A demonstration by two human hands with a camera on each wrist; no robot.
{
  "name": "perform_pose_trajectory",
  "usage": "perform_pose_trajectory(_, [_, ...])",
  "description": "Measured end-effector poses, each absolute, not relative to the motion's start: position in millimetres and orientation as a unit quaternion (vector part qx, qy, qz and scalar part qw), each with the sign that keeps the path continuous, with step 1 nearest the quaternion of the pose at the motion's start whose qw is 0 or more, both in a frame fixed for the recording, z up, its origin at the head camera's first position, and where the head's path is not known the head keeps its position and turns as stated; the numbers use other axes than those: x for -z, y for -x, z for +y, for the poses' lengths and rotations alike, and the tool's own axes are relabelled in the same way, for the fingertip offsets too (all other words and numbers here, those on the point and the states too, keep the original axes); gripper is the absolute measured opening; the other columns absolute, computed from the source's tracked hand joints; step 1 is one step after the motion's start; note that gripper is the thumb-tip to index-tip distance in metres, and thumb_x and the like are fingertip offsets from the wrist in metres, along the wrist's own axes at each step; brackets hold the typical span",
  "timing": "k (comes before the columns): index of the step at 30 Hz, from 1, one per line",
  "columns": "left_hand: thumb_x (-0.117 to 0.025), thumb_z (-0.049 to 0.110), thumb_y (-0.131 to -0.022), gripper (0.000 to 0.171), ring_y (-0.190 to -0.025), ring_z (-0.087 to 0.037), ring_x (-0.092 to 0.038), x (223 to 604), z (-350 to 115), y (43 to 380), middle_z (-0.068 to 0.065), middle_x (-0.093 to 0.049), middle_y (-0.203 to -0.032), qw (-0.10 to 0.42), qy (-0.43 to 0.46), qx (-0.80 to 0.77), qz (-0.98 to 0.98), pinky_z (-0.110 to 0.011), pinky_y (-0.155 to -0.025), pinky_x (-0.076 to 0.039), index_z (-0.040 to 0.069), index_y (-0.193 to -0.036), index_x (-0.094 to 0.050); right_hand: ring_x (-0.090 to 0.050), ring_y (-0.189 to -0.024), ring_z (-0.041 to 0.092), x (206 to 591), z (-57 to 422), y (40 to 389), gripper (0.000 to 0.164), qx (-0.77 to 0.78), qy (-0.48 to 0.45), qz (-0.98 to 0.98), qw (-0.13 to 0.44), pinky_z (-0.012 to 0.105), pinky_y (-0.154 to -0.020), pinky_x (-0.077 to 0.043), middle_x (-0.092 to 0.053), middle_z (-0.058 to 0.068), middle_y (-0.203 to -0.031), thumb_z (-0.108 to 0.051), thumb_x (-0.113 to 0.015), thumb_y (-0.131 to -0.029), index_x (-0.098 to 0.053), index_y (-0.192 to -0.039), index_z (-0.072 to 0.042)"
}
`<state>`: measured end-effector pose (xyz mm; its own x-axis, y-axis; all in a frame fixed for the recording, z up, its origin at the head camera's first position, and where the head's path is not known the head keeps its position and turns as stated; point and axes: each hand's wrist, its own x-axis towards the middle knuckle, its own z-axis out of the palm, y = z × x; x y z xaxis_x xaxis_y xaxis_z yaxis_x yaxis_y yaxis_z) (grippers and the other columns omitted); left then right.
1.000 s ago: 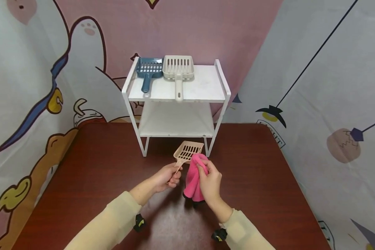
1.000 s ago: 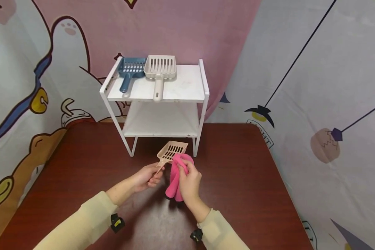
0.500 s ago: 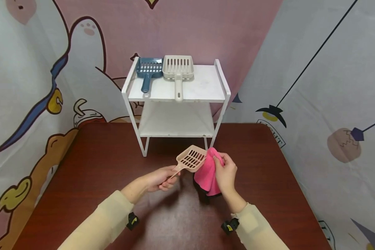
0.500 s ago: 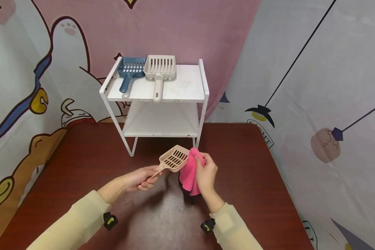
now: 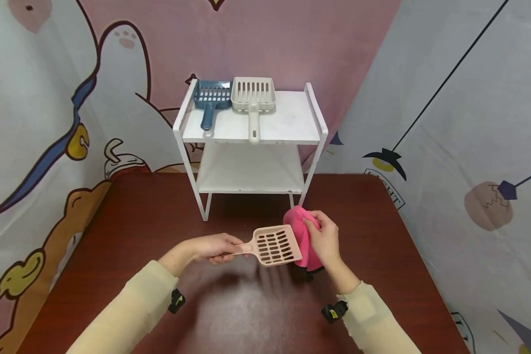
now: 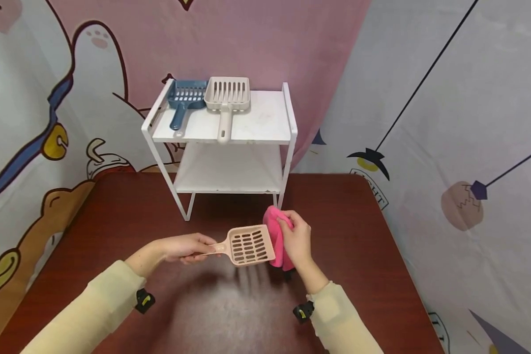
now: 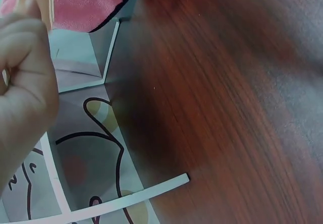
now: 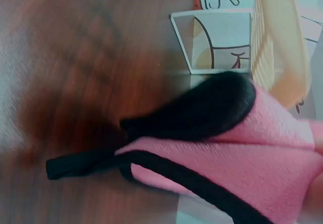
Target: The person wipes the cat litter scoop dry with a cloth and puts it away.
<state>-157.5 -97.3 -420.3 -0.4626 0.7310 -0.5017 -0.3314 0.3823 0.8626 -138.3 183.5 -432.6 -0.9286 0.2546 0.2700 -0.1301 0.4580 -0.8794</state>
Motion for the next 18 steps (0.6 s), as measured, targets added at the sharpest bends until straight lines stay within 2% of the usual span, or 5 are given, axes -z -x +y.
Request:
perform_pose_trajectory(6, [-0.050,0.015,-0.096,0.026,-0.039,-0.002,-0.024,415.5,-96.4,162.8,0.006,-0.039,-0.052,0.526,-0.195,-0.474,0.678,-0.017,-0.039,-0.020,-0.003,-0.109,-0.062,-0.044,-0.052,0.002,426.8,187.5,140.9,0.008,-0.553,-0.047,-0.828,0.077,0.017,-0.050,-0.039,-0.057,0.012,-0.066,-0.005,-0.063,-0.087,-0.065,-0.093,0.000])
perform_pose_trajectory(11, [-0.051,0.014,-0.095,0.022,-0.042,-0.003,-0.024,409.8,-95.8,166.0,0.005,-0.039,-0.053,0.527,-0.228,-0.449,0.685,-0.017,-0.041,-0.020,-0.001,-0.105,-0.065,-0.052,-0.066,0.004,423.7,186.7,139.4,0.008,-0.534,-0.139,-0.834,-0.023,0.020,-0.060,-0.046,-0.063,0.009,-0.080,-0.009,-0.061,-0.090,-0.064,-0.095,-0.004])
perform_pose_trajectory(14, [-0.052,0.013,-0.095,0.023,-0.043,-0.004,-0.025,407.3,-97.2,167.1,0.005,-0.038,-0.053,0.517,-0.243,-0.439,0.693,-0.017,-0.041,-0.020,-0.002,-0.105,-0.066,-0.053,-0.074,0.004,422.4,186.2,139.2,0.007,-0.533,-0.174,-0.826,-0.060,0.020,-0.066,-0.047,-0.064,0.008,-0.086,-0.009,-0.059,-0.091,-0.064,-0.095,-0.005])
perform_pose_trajectory(18, [-0.052,0.014,-0.095,0.024,-0.044,-0.003,-0.025,406.0,-99.8,168.8,0.005,-0.038,-0.053,0.501,-0.262,-0.427,0.705,-0.017,-0.042,-0.020,-0.002,-0.107,-0.066,-0.054,-0.077,0.003,421.8,186.9,139.9,0.007,-0.540,-0.193,-0.815,-0.085,0.018,-0.069,-0.048,-0.064,0.010,-0.088,-0.006,-0.058,-0.091,-0.063,-0.095,-0.003])
